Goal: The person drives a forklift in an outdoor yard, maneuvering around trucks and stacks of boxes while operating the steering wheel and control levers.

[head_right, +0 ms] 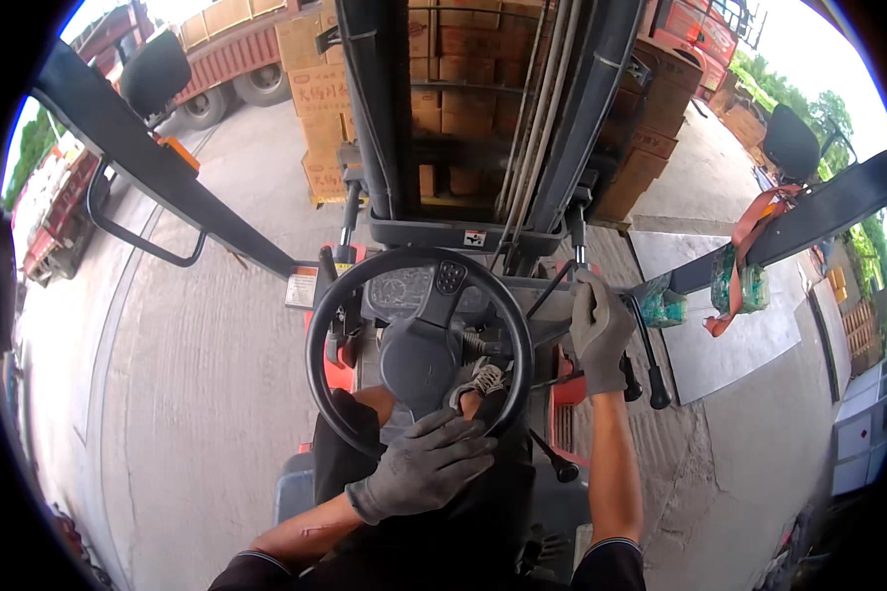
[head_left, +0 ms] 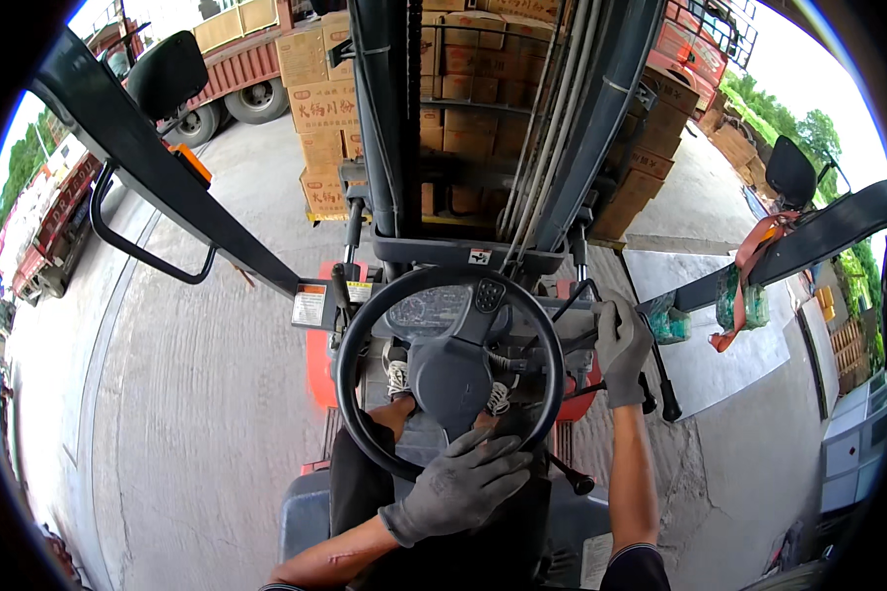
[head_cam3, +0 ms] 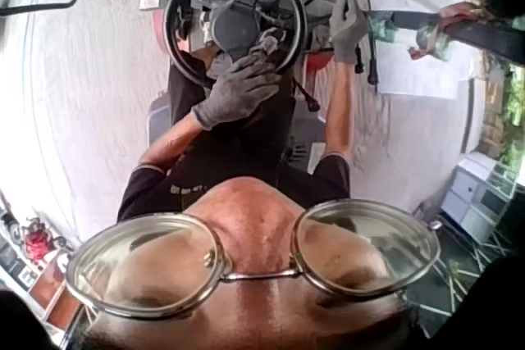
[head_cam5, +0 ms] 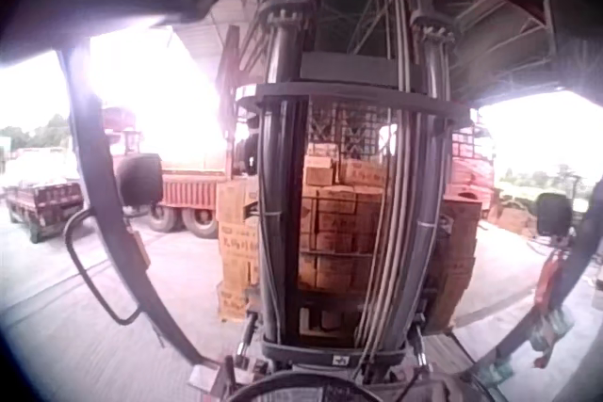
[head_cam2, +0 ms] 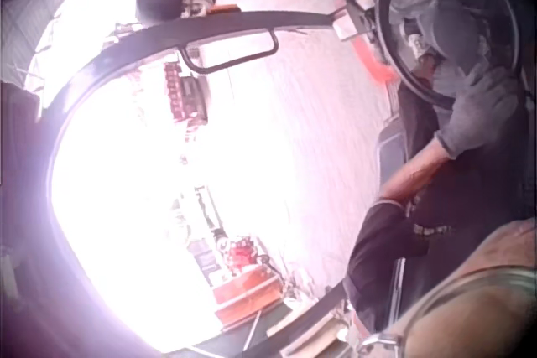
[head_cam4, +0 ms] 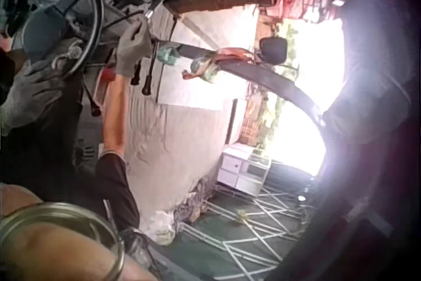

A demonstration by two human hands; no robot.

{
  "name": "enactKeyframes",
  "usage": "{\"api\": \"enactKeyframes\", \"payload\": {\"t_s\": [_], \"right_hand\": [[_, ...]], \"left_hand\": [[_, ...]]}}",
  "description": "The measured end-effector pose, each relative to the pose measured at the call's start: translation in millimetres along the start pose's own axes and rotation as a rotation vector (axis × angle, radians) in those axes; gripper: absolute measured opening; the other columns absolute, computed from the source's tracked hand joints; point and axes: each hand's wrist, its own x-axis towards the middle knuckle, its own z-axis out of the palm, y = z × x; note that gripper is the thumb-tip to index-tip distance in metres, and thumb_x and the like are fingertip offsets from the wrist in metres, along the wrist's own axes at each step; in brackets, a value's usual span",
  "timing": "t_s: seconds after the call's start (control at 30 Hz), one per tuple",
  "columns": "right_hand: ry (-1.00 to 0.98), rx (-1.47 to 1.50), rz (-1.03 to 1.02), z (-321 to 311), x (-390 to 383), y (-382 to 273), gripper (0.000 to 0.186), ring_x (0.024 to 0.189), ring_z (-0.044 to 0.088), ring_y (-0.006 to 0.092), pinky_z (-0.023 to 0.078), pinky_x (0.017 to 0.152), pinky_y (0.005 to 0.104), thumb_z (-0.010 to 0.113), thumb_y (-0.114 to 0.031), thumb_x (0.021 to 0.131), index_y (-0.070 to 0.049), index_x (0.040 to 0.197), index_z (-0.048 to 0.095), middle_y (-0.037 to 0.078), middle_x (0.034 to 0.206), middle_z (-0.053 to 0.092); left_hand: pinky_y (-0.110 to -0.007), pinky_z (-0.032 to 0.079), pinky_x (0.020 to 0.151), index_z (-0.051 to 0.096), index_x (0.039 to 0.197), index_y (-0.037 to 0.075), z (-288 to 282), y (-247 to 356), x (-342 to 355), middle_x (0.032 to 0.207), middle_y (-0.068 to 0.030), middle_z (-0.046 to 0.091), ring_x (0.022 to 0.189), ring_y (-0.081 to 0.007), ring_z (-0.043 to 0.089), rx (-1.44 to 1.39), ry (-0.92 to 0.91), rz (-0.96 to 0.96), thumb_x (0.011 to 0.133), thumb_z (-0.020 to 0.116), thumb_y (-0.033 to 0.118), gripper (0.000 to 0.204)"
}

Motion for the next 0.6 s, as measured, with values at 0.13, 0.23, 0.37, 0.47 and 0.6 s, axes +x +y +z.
{"api": "enactKeyframes", "payload": {"t_s": [0.13, 0.23, 0.37, 0.47, 0.6], "right_hand": [[-0.023, 0.01, 0.039, -5.6, -7.9, -0.1, 0.024, 0.089, 0.083, 0.0301, 0.063, 0.081, 0.0408, 0.063, -0.01, 0.114, -0.002, 0.13, 0.08, 0.018, 0.101, 0.084], [-0.026, 0.032, 0.074, -1.8, -10.1, -2.5, 0.025, 0.09, 0.083, 0.0305, 0.063, 0.082, 0.0406, 0.061, -0.011, 0.115, -0.002, 0.128, 0.081, 0.018, 0.101, 0.084], [0.051, -0.016, 0.044, 2.5, -17.4, -2.0, 0.024, 0.089, 0.082, 0.0311, 0.062, 0.083, 0.0406, 0.063, -0.011, 0.114, -0.003, 0.126, 0.082, 0.018, 0.102, 0.084], [0.067, -0.058, 0.083, 0.3, -22.7, -3.6, 0.021, 0.087, 0.082, 0.0297, 0.062, 0.083, 0.0408, 0.067, -0.01, 0.111, -0.004, 0.124, 0.082, 0.017, 0.103, 0.085], [0.085, 0.043, 0.087, 1.0, -16.6, -26.4, 0.018, 0.081, 0.081, 0.0292, 0.061, 0.074, 0.0406, 0.074, -0.008, 0.106, -0.008, 0.122, 0.082, 0.012, 0.103, 0.085]], "left_hand": [[-0.05, 0.057, 0.117, 0.08, 0.12, 0.015, -34.2, -14.1, -28.3, 0.136, -0.0032, 0.08, 0.133, -0.0276, 0.074, 0.11, 0.081, -0.058, 0.088, 0.087, 0.014, 0.033], [-0.052, 0.058, 0.114, 0.082, 0.113, 0.013, -65.9, -30.2, -30.8, 0.13, -0.0048, 0.082, 0.131, -0.0304, 0.075, 0.188, 0.177, -0.15, 0.077, 0.073, -0.001, 0.04], [-0.052, 0.054, 0.119, 0.084, 0.113, 0.013, -93.9, -78.7, -8.6, 0.131, -0.0039, 0.082, 0.135, -0.0322, 0.073, 0.32, 0.36, -0.199, 0.076, 0.074, 0.001, 0.04], [-0.047, 0.057, 0.114, 0.085, 0.103, 0.008, -108.8, -109.2, 56.4, 0.123, -0.0094, 0.085, 0.129, -0.0355, 0.075, 0.32, 0.483, -0.234, 0.086, 0.068, -0.009, 0.028], [-0.045, 0.058, 0.11, 0.085, 0.11, 0.004, -97.5, -121.2, 151.5, 0.127, -0.0134, 0.083, 0.125, -0.0361, 0.074, 0.231, 0.376, -0.179, 0.093, 0.063, -0.007, 0.03]]}}
